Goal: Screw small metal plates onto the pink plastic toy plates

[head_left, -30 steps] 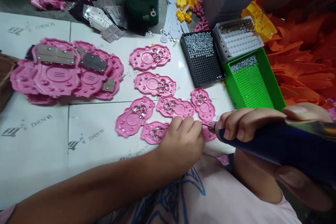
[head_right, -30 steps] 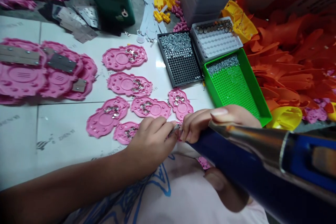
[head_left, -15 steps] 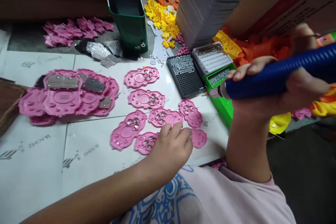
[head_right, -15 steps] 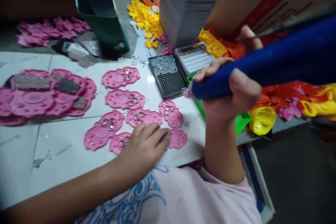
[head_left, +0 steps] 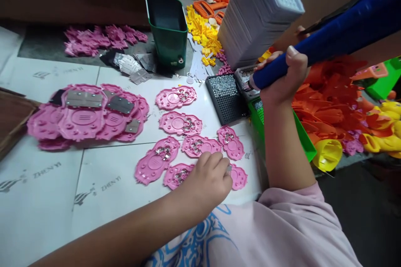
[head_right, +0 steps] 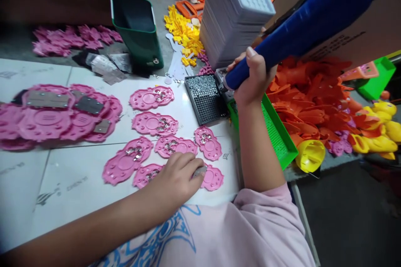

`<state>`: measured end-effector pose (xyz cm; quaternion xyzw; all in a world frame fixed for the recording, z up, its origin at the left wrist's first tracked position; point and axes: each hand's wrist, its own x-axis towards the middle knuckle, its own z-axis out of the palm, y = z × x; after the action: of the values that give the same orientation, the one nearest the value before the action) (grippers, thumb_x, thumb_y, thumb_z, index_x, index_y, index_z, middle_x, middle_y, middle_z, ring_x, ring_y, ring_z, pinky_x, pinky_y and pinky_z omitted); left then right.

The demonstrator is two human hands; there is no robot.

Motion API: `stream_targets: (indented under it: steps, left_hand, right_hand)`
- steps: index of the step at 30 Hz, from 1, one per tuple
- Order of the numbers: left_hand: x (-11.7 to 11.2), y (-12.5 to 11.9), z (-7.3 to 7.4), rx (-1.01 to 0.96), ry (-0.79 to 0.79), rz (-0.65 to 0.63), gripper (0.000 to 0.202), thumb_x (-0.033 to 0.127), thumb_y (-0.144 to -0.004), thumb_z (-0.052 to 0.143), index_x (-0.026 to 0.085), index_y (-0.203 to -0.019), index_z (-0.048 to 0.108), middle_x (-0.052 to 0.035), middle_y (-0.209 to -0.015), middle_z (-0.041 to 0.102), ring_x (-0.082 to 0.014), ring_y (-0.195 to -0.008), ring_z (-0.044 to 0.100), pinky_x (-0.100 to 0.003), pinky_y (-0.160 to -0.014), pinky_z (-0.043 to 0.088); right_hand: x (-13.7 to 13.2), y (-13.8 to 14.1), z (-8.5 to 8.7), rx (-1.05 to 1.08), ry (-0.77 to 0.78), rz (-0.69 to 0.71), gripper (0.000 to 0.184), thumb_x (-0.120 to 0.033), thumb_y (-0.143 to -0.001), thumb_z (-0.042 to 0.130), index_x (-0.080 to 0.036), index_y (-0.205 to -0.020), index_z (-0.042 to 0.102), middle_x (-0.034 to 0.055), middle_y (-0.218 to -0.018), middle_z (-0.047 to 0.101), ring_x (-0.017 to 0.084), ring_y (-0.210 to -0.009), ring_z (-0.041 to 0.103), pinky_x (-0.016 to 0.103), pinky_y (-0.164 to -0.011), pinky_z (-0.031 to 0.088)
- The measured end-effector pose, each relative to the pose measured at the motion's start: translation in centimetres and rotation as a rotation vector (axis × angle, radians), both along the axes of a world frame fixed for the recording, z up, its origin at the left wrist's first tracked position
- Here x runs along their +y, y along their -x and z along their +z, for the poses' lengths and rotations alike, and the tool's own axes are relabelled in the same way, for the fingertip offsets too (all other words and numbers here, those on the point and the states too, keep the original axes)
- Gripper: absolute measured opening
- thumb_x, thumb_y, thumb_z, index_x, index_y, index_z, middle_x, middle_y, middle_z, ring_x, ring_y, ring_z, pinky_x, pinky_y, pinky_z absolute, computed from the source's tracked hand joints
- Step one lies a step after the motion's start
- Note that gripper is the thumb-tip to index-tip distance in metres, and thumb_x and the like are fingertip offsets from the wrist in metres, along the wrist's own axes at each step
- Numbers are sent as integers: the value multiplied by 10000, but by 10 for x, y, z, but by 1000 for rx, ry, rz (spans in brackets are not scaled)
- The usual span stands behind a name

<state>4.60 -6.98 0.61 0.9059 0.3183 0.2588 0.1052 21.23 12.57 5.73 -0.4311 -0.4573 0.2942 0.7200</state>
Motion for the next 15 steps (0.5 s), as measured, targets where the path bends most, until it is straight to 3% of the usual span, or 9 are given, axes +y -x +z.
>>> stream_targets:
  steps: [5, 11, 15]
  left_hand:
    - [0, 0, -1, -5, 7, 8, 206, 27, -812, 665, 145, -662, 586, -78, -773, 610, -215, -801, 476, -347, -692, 326]
    - [3, 4, 3, 54, -1, -34, 127, 49, -808, 680, 137, -733, 628, -93, -807, 634, -231, -857, 498, -362, -726, 336]
    - [9, 9, 7, 107, -8, -98, 60, 86, -839, 667, 144, -826, 655, -85, -897, 669, -246, -926, 518, -388, -789, 335]
  right_hand:
    - [1, -1, -1, -8, 3, -26, 355, -570, -663, 638, -269, -676, 449, -41, -576, 461, 146, -463, 494, 362, -499, 459]
    - [13, -15, -14, -68, 14, 58, 488, -709, -486, 744, -340, -703, 509, -47, -593, 516, 185, -608, 490, 475, -653, 484]
    - [19, -20, -17, -99, 72, 74, 430, -695, -557, 672, -366, -746, 470, -53, -625, 519, 205, -667, 490, 473, -710, 478]
